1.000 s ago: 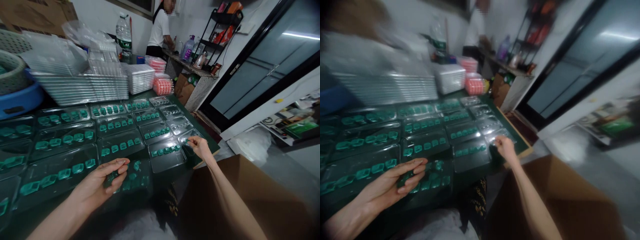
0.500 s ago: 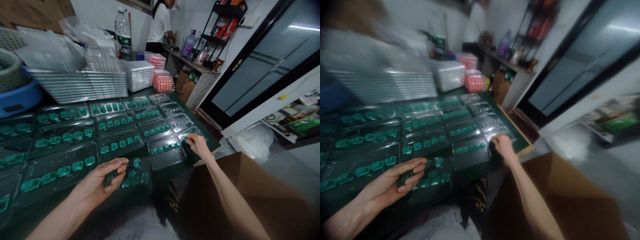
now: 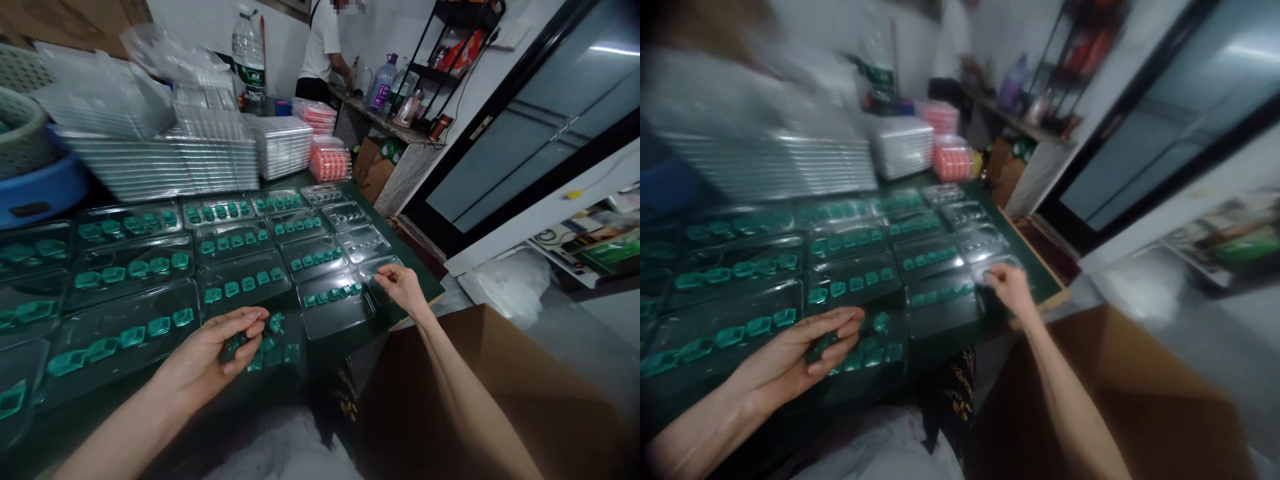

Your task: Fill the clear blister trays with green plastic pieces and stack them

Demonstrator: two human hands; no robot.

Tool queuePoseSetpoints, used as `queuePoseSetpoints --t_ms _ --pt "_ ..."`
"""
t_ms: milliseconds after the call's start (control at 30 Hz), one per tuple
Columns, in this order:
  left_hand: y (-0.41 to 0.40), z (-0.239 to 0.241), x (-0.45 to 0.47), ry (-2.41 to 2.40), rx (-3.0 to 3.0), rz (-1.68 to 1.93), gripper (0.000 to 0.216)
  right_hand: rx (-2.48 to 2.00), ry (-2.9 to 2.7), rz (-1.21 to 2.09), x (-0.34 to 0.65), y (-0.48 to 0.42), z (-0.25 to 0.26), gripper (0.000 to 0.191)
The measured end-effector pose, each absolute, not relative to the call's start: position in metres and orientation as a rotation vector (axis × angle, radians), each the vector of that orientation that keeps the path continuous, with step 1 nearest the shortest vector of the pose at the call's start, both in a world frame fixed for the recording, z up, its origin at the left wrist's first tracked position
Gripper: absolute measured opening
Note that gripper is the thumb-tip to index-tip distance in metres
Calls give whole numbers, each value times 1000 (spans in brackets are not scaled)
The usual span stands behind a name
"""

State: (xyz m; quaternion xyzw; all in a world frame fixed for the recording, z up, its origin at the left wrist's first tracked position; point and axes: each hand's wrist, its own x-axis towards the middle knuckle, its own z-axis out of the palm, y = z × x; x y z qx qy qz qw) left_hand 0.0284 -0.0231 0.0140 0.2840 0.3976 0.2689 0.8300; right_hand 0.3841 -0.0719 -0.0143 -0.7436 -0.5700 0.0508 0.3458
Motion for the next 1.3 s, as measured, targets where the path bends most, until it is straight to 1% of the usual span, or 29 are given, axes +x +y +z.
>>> queuePoseSetpoints --t_ms 133,233,400,767,933,1000,1300 --pt "-28 31 59 760 683 487 20 -1777 -1361 238 358 -84 4 26" --pt "-32 42 90 660 777 422 22 -1618 -1327 332 330 -96 17 21" --pt "-37 49 123 633 850 381 19 -1505 -1435 328 295 -109 31 14" --pt "-42 39 132 571 765 445 21 -1450 -1540 330 277 -114 32 10" --pt "-43 36 137 520 729 437 23 -1440 -1461 311 269 -118 27 23" --pt "-44 36 138 497 685 422 22 -1431 -1443 287 267 -119 26 24" --pt "-42 33 136 471 612 366 17 -1466 -1489 284 267 -121 31 11"
